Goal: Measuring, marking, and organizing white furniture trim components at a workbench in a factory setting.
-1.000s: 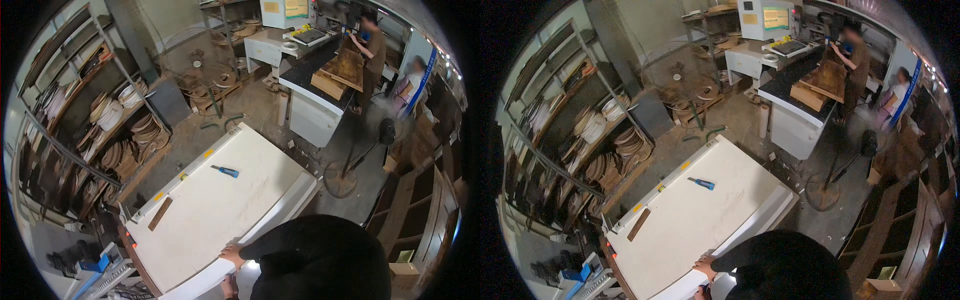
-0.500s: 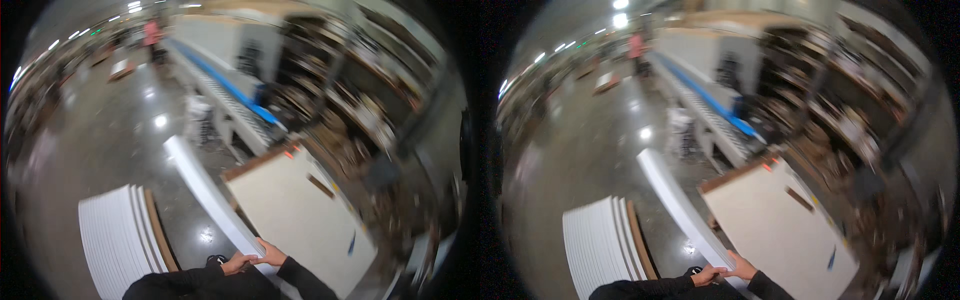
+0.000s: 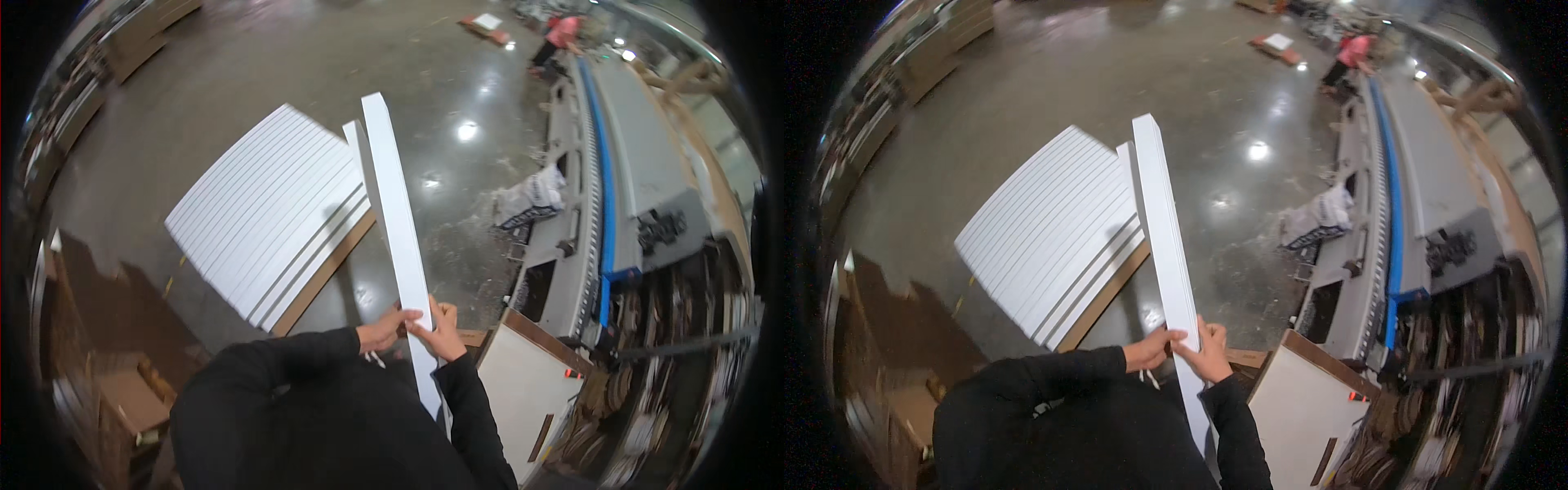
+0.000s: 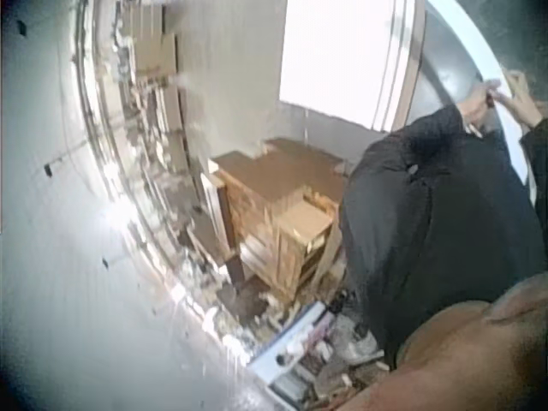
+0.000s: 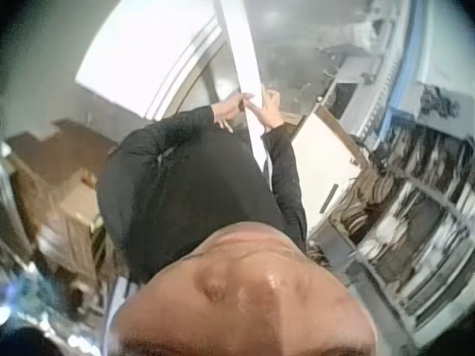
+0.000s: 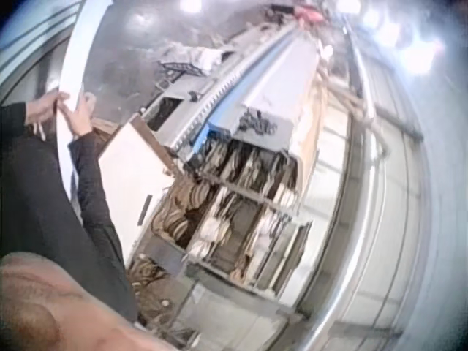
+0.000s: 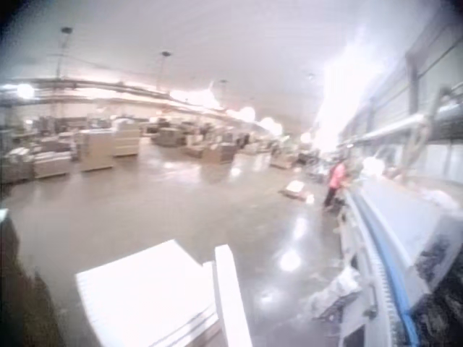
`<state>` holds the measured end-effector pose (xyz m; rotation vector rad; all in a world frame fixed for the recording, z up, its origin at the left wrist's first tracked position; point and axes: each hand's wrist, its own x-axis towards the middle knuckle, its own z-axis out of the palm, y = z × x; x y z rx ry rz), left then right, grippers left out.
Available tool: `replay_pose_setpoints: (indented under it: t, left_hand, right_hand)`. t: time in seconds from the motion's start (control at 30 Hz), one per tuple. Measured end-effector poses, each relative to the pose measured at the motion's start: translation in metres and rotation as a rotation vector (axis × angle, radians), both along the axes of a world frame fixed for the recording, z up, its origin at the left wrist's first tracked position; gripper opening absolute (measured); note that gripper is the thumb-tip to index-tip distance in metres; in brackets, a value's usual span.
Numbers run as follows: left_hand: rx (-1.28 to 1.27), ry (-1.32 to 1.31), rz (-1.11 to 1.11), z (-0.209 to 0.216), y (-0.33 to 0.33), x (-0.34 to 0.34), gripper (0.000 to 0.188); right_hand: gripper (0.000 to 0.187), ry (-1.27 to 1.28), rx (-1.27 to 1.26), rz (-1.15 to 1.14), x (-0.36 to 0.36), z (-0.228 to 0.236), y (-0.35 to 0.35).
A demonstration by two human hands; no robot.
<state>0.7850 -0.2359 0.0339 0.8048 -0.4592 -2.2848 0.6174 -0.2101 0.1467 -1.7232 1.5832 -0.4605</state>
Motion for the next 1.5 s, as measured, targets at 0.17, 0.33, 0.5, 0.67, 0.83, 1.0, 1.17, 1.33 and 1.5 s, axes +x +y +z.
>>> replay_pose_setpoints:
  t: [0.17,0.33,0.5,0.67,0.83,1.0,1.17,1.33,1.5]
  left_hand:
    - [0.165,-0.018,0.246,-0.015,-0.033,0.050,0.067]
    - [0.301,-0.063,0.462,-0.011,-0.057,0.092,0.074]
    - [0.401,-0.035,0.847,-0.009,-0.061,0.097,0.065]
    - [0.468,-0.047,1.111,-0.013,-0.061,0.105,0.056]
    - [0.571,-0.029,1.299,-0.014,-0.081,0.109,0.059]
    - [0.730,-0.104,1.454,-0.042,-0.083,0.144,0.058]
    - [0.839,-0.114,1.567,-0.062,-0.113,0.169,0.061]
    - [0.701,0.014,1.623,-0.099,-0.123,0.182,0.072]
    - [0.804,0.075,1.720,-0.155,-0.129,0.171,0.078]
  right_hand:
    - [0.120,-0.016,-0.027,0.206,0.008,-0.048,-0.021]
    - [0.126,0.057,0.206,0.455,-0.078,-0.050,-0.040]
    - [0.127,0.265,0.206,0.568,-0.170,-0.021,-0.105]
    - [0.123,0.355,0.347,0.697,-0.211,-0.003,-0.226]
    - [0.132,0.491,0.222,0.795,-0.180,-0.002,-0.332]
    - [0.147,0.673,0.073,1.187,-0.076,0.018,-0.393]
    - [0.118,0.701,-0.027,1.210,-0.012,0.001,-0.436]
    - [0.101,0.688,-0.115,1.101,0.010,-0.037,-0.478]
    - [0.094,0.690,-0.130,1.237,0.049,-0.100,-0.524]
